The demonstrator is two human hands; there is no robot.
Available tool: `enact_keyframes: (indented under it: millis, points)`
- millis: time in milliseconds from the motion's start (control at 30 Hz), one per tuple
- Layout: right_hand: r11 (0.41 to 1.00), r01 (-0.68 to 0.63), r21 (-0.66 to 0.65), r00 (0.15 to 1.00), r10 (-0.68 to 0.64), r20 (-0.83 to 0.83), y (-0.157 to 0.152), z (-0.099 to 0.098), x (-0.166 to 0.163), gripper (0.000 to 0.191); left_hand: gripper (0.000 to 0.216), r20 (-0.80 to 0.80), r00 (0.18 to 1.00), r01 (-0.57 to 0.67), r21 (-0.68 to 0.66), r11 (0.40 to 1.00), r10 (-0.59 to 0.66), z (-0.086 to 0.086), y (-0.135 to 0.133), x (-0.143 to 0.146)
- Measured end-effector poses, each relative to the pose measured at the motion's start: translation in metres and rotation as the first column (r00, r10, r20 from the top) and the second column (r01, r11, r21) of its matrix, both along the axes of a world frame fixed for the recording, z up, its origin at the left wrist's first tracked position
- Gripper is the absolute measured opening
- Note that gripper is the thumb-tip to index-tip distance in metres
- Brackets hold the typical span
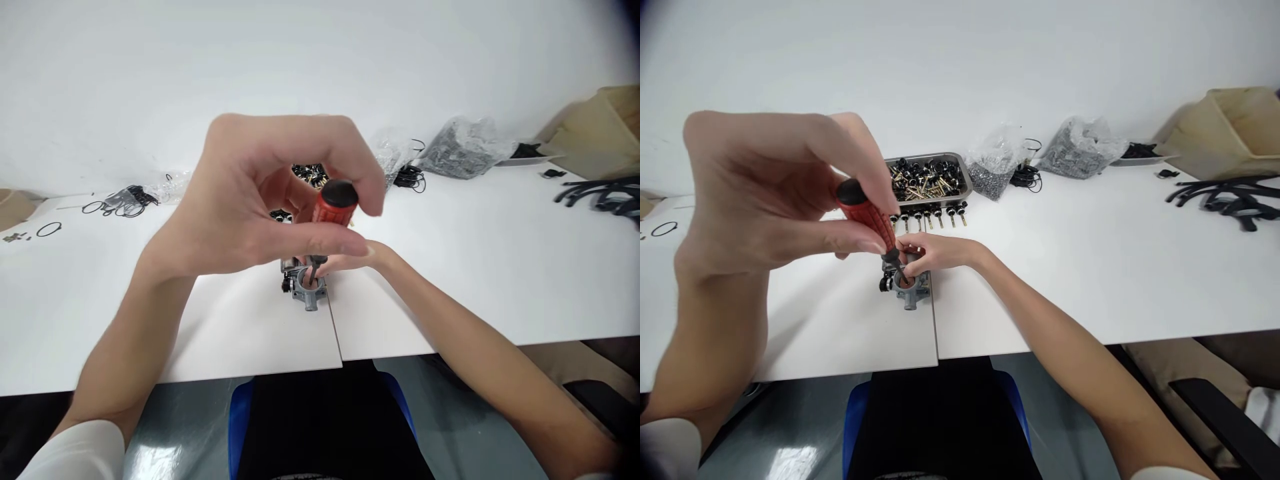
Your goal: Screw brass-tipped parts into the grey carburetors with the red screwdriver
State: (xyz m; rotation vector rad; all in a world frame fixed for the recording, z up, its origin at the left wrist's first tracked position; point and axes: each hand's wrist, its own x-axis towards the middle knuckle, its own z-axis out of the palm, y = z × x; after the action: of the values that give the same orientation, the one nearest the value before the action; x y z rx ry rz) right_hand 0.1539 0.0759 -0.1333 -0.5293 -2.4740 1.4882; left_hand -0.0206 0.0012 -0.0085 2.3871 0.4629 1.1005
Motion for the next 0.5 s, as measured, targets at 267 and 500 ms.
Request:
enact_keyframes:
  millis: [267,500]
  points:
    - [1.0,-0.015,-0.02,1.0,0.015,-0.018,0.0003,-0.002,-0.0021,0.02,0.023,0.015,0.999,0.046,-0.108,0.993,-0.045,-0.003,0.0055,-0.0035]
    - [0.999,0.001,-0.051,1.0,0.0,0.024,-0.0028,0.0037,0.0009,0.02,0.023,-0.011,0.991,0.131,-0.132,0.982,-0.134,0.0032,0.0021,-0.009]
